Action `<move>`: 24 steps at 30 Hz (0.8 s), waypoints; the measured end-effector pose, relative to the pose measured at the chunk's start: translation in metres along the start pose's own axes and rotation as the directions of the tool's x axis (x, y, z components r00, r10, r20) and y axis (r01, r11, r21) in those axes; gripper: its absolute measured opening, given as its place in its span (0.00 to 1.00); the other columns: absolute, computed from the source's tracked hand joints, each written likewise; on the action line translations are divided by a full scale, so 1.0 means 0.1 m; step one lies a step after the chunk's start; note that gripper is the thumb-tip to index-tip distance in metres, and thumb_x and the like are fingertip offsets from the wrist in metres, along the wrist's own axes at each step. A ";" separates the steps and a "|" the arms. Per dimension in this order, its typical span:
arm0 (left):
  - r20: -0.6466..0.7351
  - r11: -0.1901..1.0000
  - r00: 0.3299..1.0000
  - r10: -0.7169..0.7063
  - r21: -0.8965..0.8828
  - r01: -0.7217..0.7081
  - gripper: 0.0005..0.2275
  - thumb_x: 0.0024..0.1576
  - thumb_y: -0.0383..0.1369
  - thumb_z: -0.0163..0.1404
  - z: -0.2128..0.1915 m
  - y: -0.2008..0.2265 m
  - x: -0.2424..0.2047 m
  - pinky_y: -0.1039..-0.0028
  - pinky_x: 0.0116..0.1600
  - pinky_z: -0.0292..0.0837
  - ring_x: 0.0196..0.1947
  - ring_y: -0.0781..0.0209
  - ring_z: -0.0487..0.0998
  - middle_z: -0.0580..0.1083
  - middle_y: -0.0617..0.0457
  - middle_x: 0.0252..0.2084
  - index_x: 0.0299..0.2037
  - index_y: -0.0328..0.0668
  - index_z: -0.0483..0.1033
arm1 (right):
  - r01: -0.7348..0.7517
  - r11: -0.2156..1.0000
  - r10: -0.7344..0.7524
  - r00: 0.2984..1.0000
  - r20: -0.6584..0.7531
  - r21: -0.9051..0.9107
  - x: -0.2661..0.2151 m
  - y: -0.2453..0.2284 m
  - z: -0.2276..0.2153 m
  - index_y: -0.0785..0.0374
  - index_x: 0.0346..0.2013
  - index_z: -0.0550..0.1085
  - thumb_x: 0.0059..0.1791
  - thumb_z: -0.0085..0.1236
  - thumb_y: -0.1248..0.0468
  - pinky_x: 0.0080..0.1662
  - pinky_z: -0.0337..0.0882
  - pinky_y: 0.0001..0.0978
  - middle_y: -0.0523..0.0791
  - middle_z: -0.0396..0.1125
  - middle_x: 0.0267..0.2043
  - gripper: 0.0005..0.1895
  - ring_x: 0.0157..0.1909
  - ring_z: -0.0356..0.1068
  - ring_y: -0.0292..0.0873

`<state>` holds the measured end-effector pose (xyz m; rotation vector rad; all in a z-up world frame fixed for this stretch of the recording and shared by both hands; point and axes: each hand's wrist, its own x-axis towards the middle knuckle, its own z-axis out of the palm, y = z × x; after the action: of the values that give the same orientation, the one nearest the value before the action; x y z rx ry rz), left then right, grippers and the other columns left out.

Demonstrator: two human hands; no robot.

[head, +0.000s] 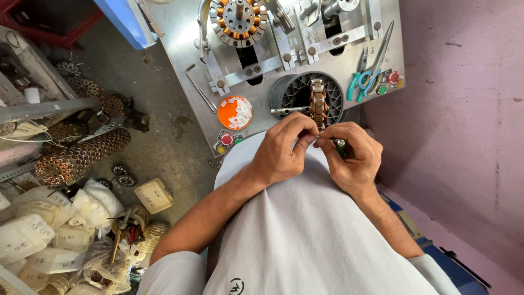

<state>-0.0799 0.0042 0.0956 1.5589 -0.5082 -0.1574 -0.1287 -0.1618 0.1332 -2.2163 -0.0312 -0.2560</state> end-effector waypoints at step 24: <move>0.255 0.964 0.950 0.181 -0.235 -0.121 0.14 0.62 0.28 0.55 -0.17 -0.87 0.49 0.59 0.78 0.62 0.73 0.47 0.67 0.73 0.51 0.64 0.58 0.43 0.78 | 0.110 0.921 -0.121 0.993 -0.005 -0.375 0.18 0.19 0.08 0.65 0.40 0.77 0.49 0.69 0.75 0.36 0.76 0.29 0.45 0.71 0.39 0.09 0.34 0.74 0.39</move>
<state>-0.0109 -0.0028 0.0222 1.2846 -0.8014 -0.3032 -0.1079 -0.1684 0.1167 -2.5952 -0.1064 -0.3857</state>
